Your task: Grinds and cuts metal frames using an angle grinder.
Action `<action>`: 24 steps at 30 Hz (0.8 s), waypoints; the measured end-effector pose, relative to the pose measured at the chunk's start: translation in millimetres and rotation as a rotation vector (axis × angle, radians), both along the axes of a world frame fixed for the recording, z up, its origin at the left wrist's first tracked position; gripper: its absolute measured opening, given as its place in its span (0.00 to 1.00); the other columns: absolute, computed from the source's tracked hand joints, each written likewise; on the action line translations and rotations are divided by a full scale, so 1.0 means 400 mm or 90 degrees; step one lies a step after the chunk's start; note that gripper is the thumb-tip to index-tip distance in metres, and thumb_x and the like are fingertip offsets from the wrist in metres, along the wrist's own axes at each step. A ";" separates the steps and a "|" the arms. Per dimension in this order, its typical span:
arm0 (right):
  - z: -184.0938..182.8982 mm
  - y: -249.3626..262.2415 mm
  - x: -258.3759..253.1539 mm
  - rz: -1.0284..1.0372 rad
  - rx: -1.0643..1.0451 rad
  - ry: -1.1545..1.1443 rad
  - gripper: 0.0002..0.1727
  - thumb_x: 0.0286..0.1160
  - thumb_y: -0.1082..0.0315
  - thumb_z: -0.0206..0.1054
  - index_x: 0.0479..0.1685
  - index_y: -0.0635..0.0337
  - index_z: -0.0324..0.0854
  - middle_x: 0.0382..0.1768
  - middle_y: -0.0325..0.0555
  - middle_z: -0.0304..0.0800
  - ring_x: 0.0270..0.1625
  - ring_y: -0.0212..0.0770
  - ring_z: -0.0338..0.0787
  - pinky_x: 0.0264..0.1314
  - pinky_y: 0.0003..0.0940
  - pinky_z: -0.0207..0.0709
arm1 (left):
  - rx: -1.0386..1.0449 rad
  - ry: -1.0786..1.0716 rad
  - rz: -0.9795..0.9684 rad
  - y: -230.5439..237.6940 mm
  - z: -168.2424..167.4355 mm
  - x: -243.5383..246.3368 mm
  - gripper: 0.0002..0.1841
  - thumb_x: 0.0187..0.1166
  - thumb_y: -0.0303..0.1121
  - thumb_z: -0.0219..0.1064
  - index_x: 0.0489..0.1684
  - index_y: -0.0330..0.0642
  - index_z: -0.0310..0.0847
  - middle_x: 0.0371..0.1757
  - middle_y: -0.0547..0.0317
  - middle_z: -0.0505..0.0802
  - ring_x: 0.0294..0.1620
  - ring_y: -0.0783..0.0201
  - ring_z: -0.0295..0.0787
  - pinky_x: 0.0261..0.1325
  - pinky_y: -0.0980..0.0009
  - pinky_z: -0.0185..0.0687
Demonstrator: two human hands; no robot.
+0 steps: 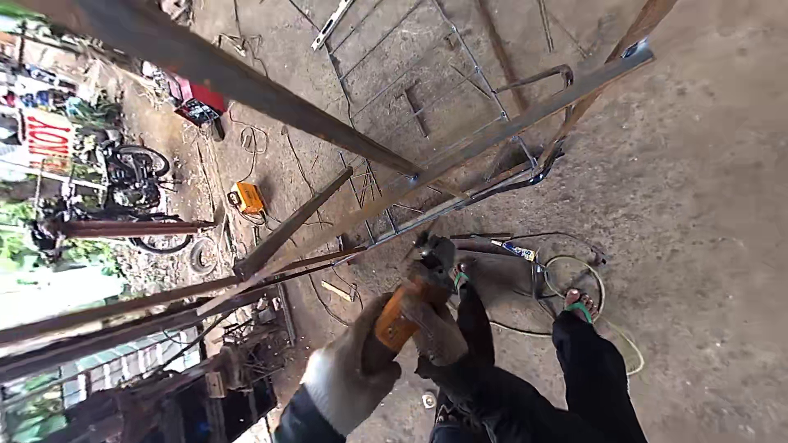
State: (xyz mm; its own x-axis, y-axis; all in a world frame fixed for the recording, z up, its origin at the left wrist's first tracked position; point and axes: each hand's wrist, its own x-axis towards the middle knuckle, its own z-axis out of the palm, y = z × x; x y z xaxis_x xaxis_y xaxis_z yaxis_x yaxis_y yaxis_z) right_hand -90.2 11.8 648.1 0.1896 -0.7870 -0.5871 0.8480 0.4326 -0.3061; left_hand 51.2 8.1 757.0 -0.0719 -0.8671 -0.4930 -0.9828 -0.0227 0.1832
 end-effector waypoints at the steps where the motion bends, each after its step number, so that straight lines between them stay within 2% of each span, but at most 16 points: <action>1: 0.029 -0.025 0.020 -0.002 -0.001 -0.034 0.24 0.71 0.61 0.76 0.62 0.67 0.81 0.45 0.47 0.94 0.47 0.37 0.94 0.55 0.37 0.90 | -0.017 -0.020 -0.039 -0.034 0.045 0.019 0.54 0.47 0.52 0.87 0.88 0.69 0.66 0.51 0.66 0.97 0.41 0.63 0.97 0.39 0.43 0.94; 3: 0.074 -0.079 0.054 0.000 -0.018 -0.086 0.23 0.76 0.61 0.72 0.65 0.66 0.80 0.46 0.45 0.94 0.47 0.35 0.93 0.54 0.35 0.90 | -0.039 -0.054 -0.118 -0.108 0.118 0.052 0.54 0.49 0.54 0.85 0.89 0.64 0.66 0.53 0.64 0.97 0.42 0.61 0.96 0.39 0.43 0.94; 6: 0.104 -0.160 0.095 -0.049 -0.027 -0.148 0.21 0.82 0.62 0.66 0.67 0.66 0.77 0.47 0.46 0.93 0.48 0.37 0.94 0.52 0.36 0.91 | -0.052 -0.120 -0.225 -0.227 0.180 0.065 0.53 0.51 0.57 0.82 0.88 0.62 0.67 0.51 0.61 0.97 0.39 0.59 0.96 0.35 0.42 0.92; 9: 0.102 -0.211 0.122 -0.121 -0.040 -0.208 0.20 0.84 0.60 0.64 0.66 0.65 0.77 0.47 0.49 0.93 0.48 0.39 0.94 0.53 0.38 0.91 | -0.049 -0.173 -0.302 -0.316 0.200 0.062 0.52 0.51 0.60 0.81 0.89 0.65 0.66 0.50 0.62 0.97 0.37 0.59 0.96 0.33 0.43 0.91; 12: 0.101 -0.242 0.135 -0.150 -0.033 -0.234 0.22 0.84 0.56 0.64 0.66 0.65 0.78 0.46 0.52 0.93 0.46 0.43 0.94 0.49 0.41 0.92 | -0.041 -0.191 -0.353 -0.372 0.210 0.056 0.52 0.51 0.61 0.80 0.88 0.66 0.67 0.48 0.61 0.96 0.34 0.59 0.95 0.29 0.44 0.89; 18: 0.111 -0.253 0.144 -0.191 -0.022 -0.260 0.27 0.79 0.51 0.69 0.66 0.65 0.76 0.46 0.52 0.93 0.47 0.43 0.95 0.50 0.42 0.92 | -0.025 -0.214 -0.397 -0.408 0.227 0.035 0.51 0.52 0.61 0.79 0.88 0.61 0.68 0.46 0.59 0.97 0.30 0.58 0.94 0.25 0.44 0.88; 24: 0.103 -0.246 0.139 -0.195 -0.017 -0.244 0.26 0.80 0.54 0.68 0.65 0.67 0.77 0.47 0.51 0.93 0.49 0.41 0.94 0.54 0.41 0.91 | -0.005 -0.256 -0.361 -0.373 0.236 -0.003 0.51 0.55 0.61 0.80 0.88 0.58 0.67 0.46 0.58 0.97 0.31 0.58 0.94 0.25 0.44 0.87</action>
State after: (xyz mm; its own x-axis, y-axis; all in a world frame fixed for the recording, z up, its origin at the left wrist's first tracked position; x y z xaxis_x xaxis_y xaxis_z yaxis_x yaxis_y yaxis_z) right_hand -34.6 -86.6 689.2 0.1455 -0.8538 -0.4998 0.9888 0.1420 0.0452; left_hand 50.0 -141.2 851.5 -0.3282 -0.7533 -0.5699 -0.8343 0.5141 -0.1991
